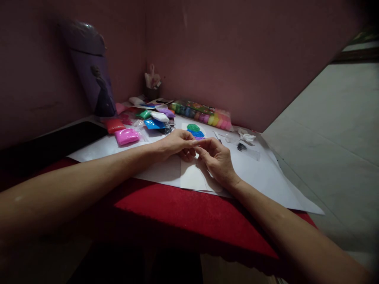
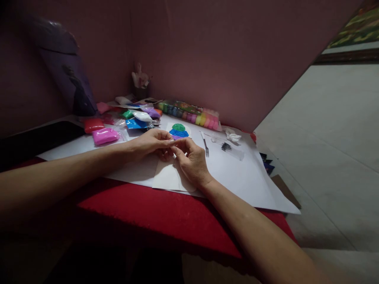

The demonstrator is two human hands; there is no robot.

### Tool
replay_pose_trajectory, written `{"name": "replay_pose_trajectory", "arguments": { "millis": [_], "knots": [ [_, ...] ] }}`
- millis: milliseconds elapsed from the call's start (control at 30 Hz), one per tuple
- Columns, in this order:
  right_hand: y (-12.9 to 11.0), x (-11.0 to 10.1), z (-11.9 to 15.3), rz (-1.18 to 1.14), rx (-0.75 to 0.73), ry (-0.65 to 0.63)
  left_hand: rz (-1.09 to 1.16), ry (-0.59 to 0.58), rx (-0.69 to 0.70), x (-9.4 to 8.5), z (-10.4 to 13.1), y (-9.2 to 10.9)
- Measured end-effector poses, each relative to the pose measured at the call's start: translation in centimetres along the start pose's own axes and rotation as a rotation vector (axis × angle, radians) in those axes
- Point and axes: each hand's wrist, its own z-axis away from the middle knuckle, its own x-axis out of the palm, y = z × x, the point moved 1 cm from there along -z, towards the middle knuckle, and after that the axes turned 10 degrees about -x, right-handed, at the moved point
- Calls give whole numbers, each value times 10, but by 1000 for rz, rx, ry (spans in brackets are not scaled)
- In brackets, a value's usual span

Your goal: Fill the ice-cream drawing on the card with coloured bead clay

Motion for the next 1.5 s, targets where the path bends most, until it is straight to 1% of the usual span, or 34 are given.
{"name": "replay_pose_trajectory", "arguments": {
  "millis": [200, 500, 733, 1067, 1200, 1500],
  "knots": [
    [0, 1, 0, -33, 0, 4, -11, 0, 5, -1, -3, -3],
    [1, 1, 0, -47, 14, 53, -52, 13, 54, -3, -5, -2],
    [-2, 2, 0, -106, 14, 80, -97, 50, 28, -2, -4, 1],
    [-6, 2, 1, -133, 19, 44, -169, 96, 14, -2, -1, 2],
    [-6, 2, 1, -113, 21, 43, -150, 96, 2, -2, -1, 3],
    [-4, 1, 0, -101, 20, 56, -70, 51, 30, -2, -1, 3]
  ]
}}
